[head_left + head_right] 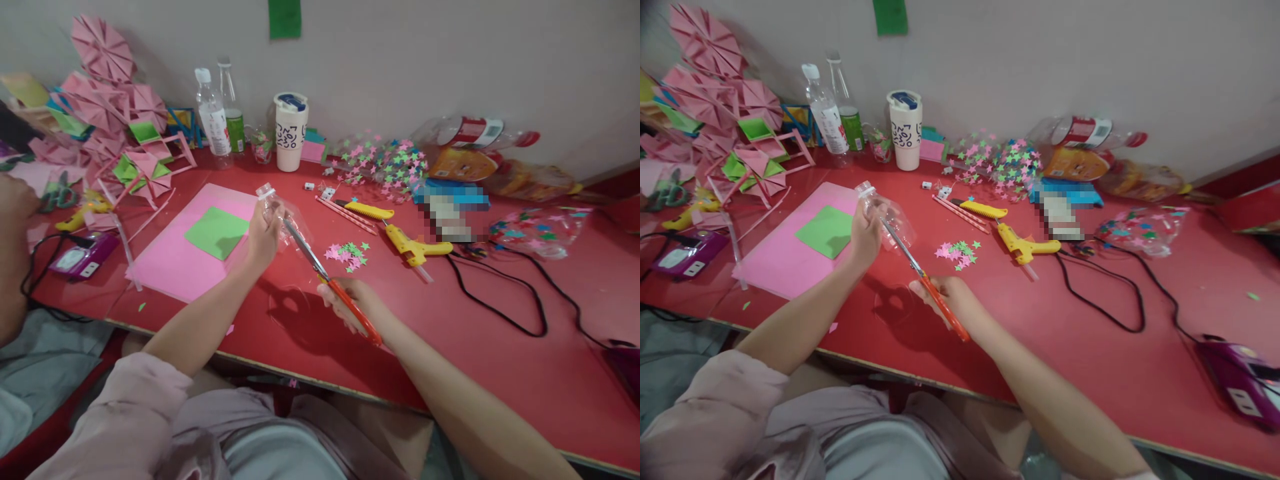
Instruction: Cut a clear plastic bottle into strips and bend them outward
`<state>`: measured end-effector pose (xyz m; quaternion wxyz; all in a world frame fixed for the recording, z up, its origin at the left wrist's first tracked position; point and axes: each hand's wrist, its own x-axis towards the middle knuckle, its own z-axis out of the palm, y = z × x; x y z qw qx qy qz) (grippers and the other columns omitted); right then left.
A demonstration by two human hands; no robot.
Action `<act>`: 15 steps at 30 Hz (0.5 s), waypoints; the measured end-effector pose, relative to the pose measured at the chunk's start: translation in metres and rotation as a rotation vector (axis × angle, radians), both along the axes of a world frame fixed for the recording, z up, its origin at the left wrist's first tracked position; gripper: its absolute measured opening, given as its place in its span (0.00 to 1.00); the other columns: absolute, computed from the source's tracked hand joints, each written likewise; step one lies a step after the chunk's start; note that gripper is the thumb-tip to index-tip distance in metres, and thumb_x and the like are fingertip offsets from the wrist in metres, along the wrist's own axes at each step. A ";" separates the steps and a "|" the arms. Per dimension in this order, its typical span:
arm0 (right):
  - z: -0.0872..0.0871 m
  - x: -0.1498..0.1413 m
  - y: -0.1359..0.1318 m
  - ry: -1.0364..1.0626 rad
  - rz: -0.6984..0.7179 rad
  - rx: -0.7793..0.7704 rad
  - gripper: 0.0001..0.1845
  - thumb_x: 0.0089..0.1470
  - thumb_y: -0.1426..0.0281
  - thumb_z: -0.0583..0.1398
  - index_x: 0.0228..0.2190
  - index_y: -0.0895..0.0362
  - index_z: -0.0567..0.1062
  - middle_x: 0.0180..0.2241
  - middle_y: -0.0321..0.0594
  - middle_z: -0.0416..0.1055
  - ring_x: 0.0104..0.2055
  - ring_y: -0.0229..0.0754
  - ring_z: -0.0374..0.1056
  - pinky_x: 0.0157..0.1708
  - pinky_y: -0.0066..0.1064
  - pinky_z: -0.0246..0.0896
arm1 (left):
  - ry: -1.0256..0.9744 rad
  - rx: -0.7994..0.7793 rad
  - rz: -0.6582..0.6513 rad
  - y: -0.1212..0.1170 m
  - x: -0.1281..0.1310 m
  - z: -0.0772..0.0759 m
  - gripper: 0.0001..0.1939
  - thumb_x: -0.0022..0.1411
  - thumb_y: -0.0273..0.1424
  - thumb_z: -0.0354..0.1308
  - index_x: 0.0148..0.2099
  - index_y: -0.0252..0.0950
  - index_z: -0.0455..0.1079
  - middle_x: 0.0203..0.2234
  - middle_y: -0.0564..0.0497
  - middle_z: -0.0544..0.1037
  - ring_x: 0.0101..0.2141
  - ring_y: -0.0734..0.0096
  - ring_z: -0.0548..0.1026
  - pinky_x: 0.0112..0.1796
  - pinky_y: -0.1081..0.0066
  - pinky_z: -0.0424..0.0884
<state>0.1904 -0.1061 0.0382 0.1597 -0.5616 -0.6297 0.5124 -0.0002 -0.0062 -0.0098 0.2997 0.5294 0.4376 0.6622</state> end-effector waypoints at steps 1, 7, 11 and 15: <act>0.000 0.000 0.000 -0.001 0.006 -0.006 0.28 0.51 0.42 0.56 0.20 0.53 0.62 0.12 0.26 0.54 0.12 0.31 0.53 0.14 0.26 0.48 | 0.020 0.010 0.004 -0.001 0.000 0.001 0.10 0.66 0.41 0.54 0.40 0.40 0.64 0.30 0.52 0.75 0.30 0.72 0.75 0.34 0.68 0.72; 0.002 0.000 -0.001 0.009 -0.004 0.000 0.31 0.48 0.38 0.56 0.20 0.54 0.63 0.12 0.25 0.53 0.12 0.32 0.53 0.14 0.25 0.48 | 0.106 0.038 0.030 -0.007 0.000 0.005 0.12 0.66 0.44 0.53 0.40 0.41 0.64 0.29 0.52 0.75 0.30 0.72 0.74 0.34 0.67 0.70; 0.003 -0.002 -0.003 0.015 -0.035 0.019 0.31 0.49 0.39 0.56 0.19 0.53 0.61 0.12 0.26 0.53 0.12 0.30 0.51 0.14 0.25 0.47 | 0.110 0.029 0.029 -0.005 0.001 0.003 0.11 0.65 0.43 0.54 0.40 0.41 0.65 0.30 0.52 0.76 0.31 0.71 0.75 0.36 0.66 0.71; 0.003 -0.004 -0.005 0.002 -0.054 0.010 0.30 0.49 0.40 0.57 0.19 0.53 0.61 0.12 0.26 0.53 0.12 0.30 0.51 0.13 0.26 0.46 | 0.073 0.019 0.033 -0.004 0.002 0.003 0.09 0.65 0.41 0.55 0.39 0.42 0.65 0.30 0.52 0.77 0.31 0.70 0.76 0.38 0.65 0.71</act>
